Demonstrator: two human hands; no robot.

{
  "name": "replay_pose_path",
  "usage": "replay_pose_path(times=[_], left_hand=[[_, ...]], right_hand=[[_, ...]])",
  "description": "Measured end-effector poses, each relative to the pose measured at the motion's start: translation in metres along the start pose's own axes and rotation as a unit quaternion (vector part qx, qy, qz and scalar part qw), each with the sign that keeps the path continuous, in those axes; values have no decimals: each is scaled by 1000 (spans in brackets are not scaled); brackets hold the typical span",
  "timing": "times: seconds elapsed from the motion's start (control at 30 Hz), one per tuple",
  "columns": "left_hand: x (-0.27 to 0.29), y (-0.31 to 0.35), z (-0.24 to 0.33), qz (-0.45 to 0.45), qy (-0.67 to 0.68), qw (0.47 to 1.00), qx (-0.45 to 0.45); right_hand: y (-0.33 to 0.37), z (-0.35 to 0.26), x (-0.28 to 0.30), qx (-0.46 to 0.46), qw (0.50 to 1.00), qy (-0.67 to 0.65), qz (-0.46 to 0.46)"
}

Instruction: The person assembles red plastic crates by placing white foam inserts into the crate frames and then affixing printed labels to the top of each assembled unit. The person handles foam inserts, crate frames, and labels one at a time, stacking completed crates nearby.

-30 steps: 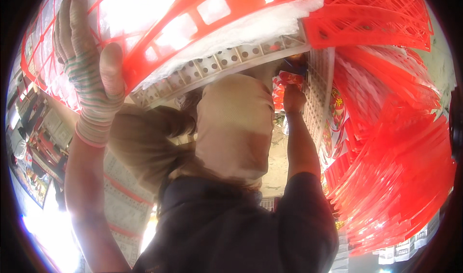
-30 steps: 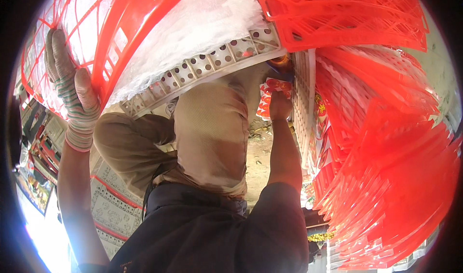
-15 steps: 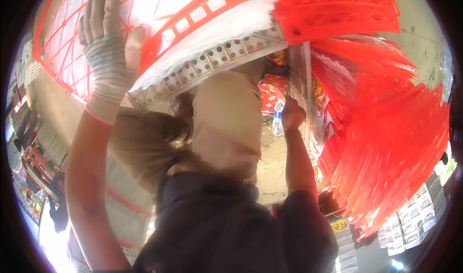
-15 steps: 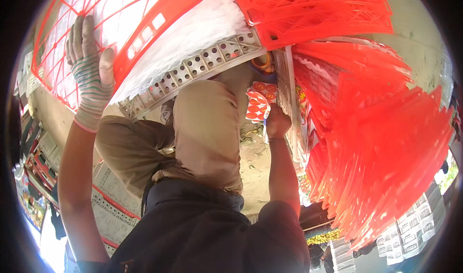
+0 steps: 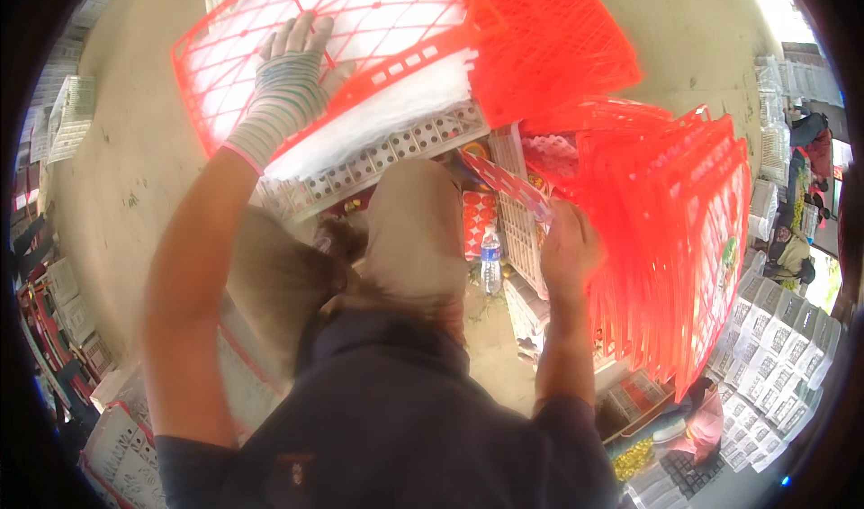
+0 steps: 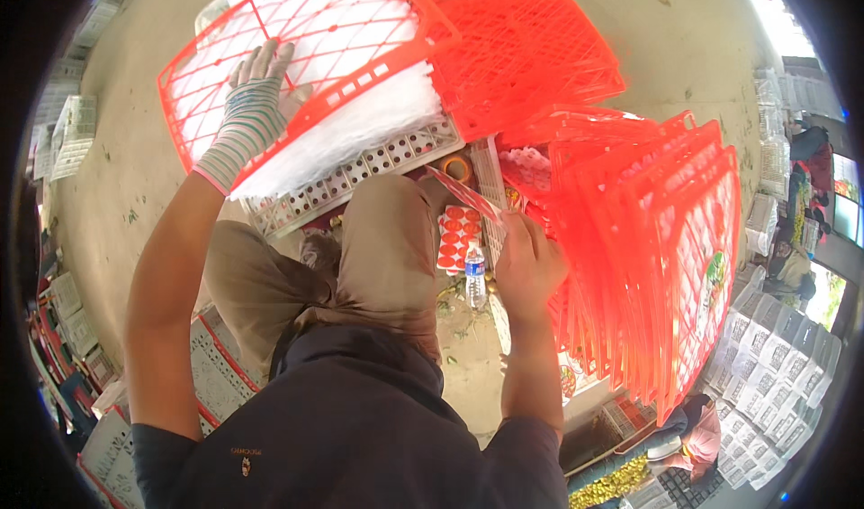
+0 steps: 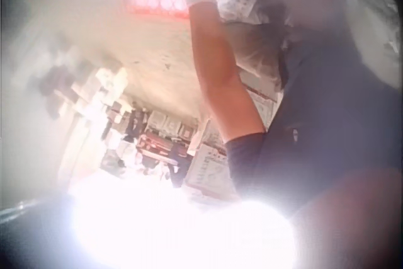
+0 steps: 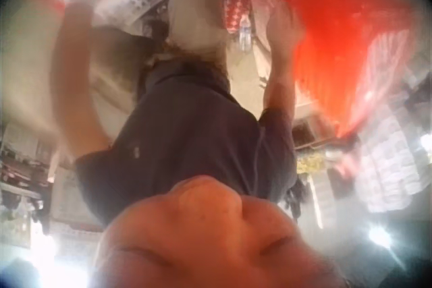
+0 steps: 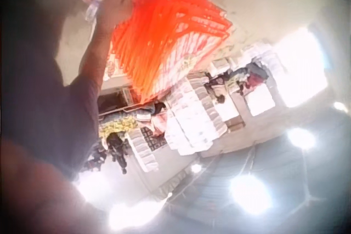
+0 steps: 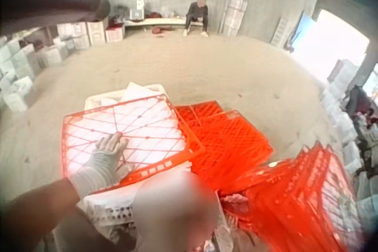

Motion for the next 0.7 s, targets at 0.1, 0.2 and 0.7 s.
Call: replay_pose_path(times=[0.1,0.2,0.7], left_hand=[[63,4,25,-23,21,999,-12],[141,35,73,-47,304,946,-103],[91,222,24,-216,817,437,307]], right_hand=[[-50,-38,44,-5,997,-71,-15],[-85,-65,57,9,985,-168,-25],[-25,-157,-88,-236,757,-441,-421]])
Point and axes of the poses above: each hand's wrist, its own y-axis away from the middle knuckle, its own x-axis out of the back of the hand, z = x × y, the point moved 9 cm from there along -y, towards the middle knuckle, and after that the axes turned 8 degrees about z, right-handed, at the moved point
